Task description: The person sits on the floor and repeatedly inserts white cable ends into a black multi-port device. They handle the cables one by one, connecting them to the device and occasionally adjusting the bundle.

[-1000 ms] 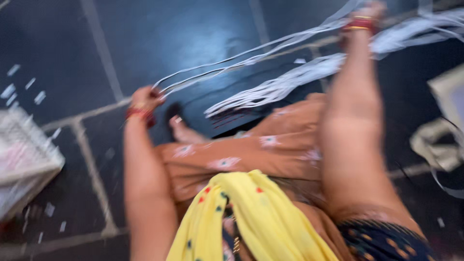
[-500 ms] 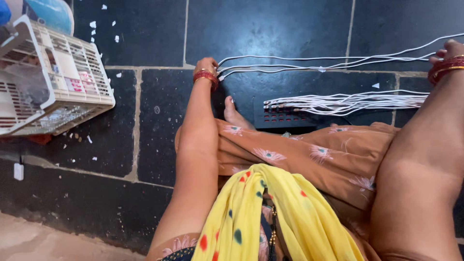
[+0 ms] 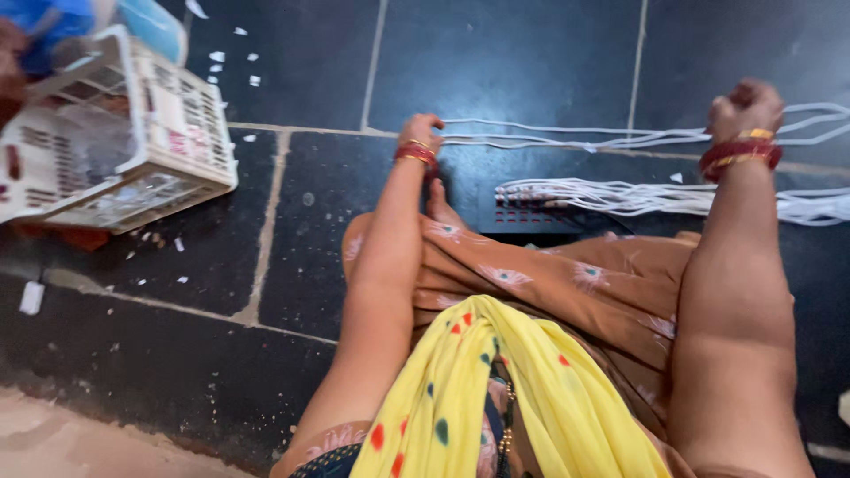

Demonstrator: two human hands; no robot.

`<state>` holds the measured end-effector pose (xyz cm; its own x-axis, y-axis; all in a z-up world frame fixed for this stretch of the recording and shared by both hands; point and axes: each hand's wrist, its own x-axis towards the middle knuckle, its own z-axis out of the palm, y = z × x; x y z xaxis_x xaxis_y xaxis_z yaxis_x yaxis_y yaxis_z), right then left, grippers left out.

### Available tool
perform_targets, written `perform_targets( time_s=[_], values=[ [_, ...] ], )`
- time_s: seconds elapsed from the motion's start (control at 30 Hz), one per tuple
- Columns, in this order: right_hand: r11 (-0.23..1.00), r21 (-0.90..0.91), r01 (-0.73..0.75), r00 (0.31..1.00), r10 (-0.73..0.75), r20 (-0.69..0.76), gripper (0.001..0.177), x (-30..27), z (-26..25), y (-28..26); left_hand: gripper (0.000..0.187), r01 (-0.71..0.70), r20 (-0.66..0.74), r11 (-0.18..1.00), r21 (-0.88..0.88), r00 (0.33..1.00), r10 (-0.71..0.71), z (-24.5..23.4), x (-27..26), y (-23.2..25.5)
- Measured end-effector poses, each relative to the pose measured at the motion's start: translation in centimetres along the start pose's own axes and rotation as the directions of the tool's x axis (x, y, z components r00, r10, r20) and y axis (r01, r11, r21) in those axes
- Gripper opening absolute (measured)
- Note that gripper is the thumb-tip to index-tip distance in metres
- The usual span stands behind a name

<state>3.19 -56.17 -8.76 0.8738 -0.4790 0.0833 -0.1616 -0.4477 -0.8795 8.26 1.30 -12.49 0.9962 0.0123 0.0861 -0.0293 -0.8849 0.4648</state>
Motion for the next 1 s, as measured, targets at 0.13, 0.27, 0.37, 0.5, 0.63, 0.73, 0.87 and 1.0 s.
perform_targets(
  time_s=[0.13,0.27,0.37,0.5,0.63,0.73,0.87,1.0],
  values=[
    [0.961,-0.086,0.264,0.964,-0.26,0.057,0.026,-5.0,1.1,-4.5,0.028,-0.028,-0.063,0.997,-0.073,0.998,0.023,-0.3,-1.6,1.9],
    [0.995,0.02,0.096,0.983,-0.098,0.154,0.023,-10.7,1.7,-8.8,0.028,-0.155,-0.144,0.973,-0.173,0.981,0.13,-1.1,-4.2,4.4],
    [0.972,0.073,0.223,0.957,-0.233,0.175,0.02,-14.2,1.7,-9.8,0.027,-0.285,-0.243,0.927,-0.244,0.943,0.226,-1.9,-7.2,6.7],
    [0.948,0.101,0.3,0.901,-0.317,0.297,0.019,-18.1,2.7,-9.8,0.024,-0.35,-0.304,0.886,-0.306,0.917,0.257,-2.9,-12.0,9.1],
    [0.893,-0.117,0.435,0.772,-0.303,0.559,0.027,-22.5,4.4,-10.8,0.022,-0.405,-0.24,0.753,-0.519,0.914,0.326,-1.6,-17.0,10.2],
    [0.789,-0.242,0.564,0.592,-0.182,0.785,0.035,-26.1,6.0,-11.7,0.02,-0.358,-0.042,0.656,-0.664,0.894,0.446,-0.8,-21.0,11.8],
    [0.575,-0.332,0.747,0.461,-0.089,0.883,0.045,-29.3,8.2,-11.3,0.031,-0.657,0.368,0.739,-0.149,0.656,0.659,-2.6,-27.1,13.5],
    [0.571,-0.416,0.707,0.516,-0.015,0.856,0.044,-30.0,9.3,-10.5,0.025,-0.662,0.44,0.746,-0.075,0.649,0.62,-4.0,-28.5,14.0]
  ],
)
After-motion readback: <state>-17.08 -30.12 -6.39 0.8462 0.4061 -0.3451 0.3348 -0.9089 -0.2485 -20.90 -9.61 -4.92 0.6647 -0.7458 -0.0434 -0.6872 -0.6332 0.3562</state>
